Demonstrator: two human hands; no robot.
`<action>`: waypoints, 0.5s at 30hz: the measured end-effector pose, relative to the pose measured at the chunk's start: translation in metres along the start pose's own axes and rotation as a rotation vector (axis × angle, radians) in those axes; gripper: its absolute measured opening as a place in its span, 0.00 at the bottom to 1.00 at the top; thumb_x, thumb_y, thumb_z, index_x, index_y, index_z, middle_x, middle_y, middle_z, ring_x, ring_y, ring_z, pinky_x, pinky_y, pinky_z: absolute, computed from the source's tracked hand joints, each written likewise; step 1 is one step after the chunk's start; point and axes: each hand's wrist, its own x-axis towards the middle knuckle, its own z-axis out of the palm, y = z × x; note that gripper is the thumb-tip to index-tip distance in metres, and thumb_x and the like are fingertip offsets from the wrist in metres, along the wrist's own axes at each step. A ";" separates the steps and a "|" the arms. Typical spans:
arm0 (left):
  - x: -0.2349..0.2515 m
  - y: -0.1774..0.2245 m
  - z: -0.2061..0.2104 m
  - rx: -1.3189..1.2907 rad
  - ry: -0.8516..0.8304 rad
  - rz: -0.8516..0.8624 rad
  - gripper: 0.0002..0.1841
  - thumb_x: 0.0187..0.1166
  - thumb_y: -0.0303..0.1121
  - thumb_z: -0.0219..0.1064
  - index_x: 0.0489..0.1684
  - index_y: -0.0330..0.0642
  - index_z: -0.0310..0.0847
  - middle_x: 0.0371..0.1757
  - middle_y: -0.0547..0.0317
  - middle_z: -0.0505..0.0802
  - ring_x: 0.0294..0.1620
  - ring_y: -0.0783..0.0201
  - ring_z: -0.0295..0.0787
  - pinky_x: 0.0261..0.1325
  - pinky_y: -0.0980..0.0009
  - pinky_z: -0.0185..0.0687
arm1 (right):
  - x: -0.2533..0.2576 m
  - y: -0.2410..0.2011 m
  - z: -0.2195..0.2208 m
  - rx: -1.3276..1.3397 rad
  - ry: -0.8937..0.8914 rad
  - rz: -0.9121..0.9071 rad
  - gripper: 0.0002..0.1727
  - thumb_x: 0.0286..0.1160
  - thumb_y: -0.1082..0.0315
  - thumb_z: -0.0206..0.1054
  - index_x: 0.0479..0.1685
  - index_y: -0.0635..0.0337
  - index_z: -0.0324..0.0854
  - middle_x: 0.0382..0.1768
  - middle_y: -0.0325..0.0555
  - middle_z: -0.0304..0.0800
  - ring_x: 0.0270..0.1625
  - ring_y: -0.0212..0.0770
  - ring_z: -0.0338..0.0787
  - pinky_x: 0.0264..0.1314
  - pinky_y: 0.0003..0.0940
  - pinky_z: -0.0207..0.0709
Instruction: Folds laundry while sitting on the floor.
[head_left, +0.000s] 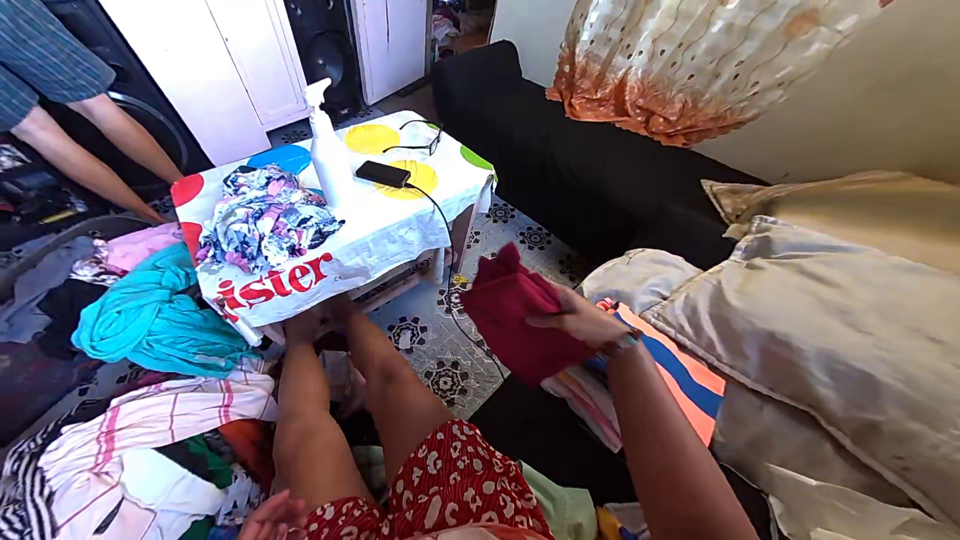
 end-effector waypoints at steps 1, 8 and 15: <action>0.001 0.001 0.001 -0.003 -0.009 -0.005 0.17 0.85 0.25 0.49 0.66 0.42 0.78 0.52 0.67 0.95 0.50 0.67 0.94 0.55 0.68 0.91 | -0.010 0.013 -0.001 0.074 0.024 0.061 0.33 0.70 0.83 0.69 0.79 0.62 0.69 0.59 0.44 0.89 0.57 0.28 0.89 0.65 0.30 0.84; 0.005 0.011 0.012 0.049 -0.050 -0.039 0.18 0.82 0.20 0.49 0.64 0.39 0.78 0.50 0.65 0.95 0.47 0.68 0.94 0.55 0.69 0.90 | -0.029 0.061 -0.006 0.540 0.308 0.166 0.15 0.78 0.82 0.55 0.56 0.53 0.75 0.35 0.29 0.95 0.36 0.25 0.94 0.44 0.26 0.90; -0.001 0.001 0.010 0.047 -0.069 -0.061 0.17 0.82 0.21 0.50 0.62 0.40 0.79 0.48 0.66 0.95 0.48 0.68 0.93 0.56 0.69 0.90 | 0.000 0.064 -0.021 -0.095 -0.179 0.373 0.34 0.74 0.82 0.69 0.82 0.65 0.66 0.68 0.59 0.82 0.67 0.44 0.85 0.74 0.43 0.77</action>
